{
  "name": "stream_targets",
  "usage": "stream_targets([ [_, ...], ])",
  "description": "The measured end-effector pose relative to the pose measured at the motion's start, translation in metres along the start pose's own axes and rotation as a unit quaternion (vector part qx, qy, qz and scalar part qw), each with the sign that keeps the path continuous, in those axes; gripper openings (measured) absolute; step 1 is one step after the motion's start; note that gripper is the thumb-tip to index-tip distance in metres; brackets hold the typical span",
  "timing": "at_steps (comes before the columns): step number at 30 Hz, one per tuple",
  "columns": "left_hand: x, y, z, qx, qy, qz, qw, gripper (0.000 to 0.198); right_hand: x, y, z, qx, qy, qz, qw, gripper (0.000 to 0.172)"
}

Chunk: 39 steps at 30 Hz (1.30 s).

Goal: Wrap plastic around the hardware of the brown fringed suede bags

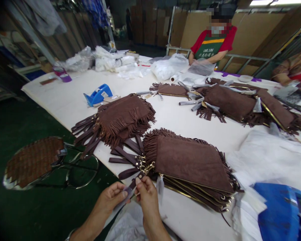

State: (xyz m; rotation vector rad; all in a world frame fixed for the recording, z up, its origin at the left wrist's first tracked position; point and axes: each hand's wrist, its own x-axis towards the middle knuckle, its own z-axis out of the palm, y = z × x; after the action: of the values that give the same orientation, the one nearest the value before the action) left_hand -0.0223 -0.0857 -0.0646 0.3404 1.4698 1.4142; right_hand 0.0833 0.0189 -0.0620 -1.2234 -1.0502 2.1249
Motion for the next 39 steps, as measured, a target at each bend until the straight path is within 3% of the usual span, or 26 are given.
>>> stream_targets([
  [5, 0.008, 0.013, 0.016, -0.036, -0.011, 0.003, 0.999, 0.023, -0.009, -0.014, -0.003, -0.020, -0.028, 0.006, 0.999, 0.037],
  [9, 0.013, 0.014, 0.021, -0.039, -0.004, 0.001, 0.999, 0.025, -0.005, -0.019, -0.006, 0.012, 0.026, -0.030, 0.999, 0.045],
  [13, 0.016, 0.012, 0.022, -0.020, -0.002, 0.009, 1.000, 0.026, 0.002, -0.020, -0.003, 0.071, 0.070, -0.053, 0.994, 0.038],
  [31, 0.033, 0.036, 0.060, -0.001, -0.007, 0.105, 0.994, 0.016, 0.010, -0.014, -0.017, 0.055, 0.107, -0.071, 0.990, 0.039],
  [39, 0.042, 0.043, 0.066, 0.027, 0.004, 0.101, 0.994, 0.017, 0.004, -0.006, -0.023, 0.038, 0.063, -0.077, 0.994, 0.061],
])
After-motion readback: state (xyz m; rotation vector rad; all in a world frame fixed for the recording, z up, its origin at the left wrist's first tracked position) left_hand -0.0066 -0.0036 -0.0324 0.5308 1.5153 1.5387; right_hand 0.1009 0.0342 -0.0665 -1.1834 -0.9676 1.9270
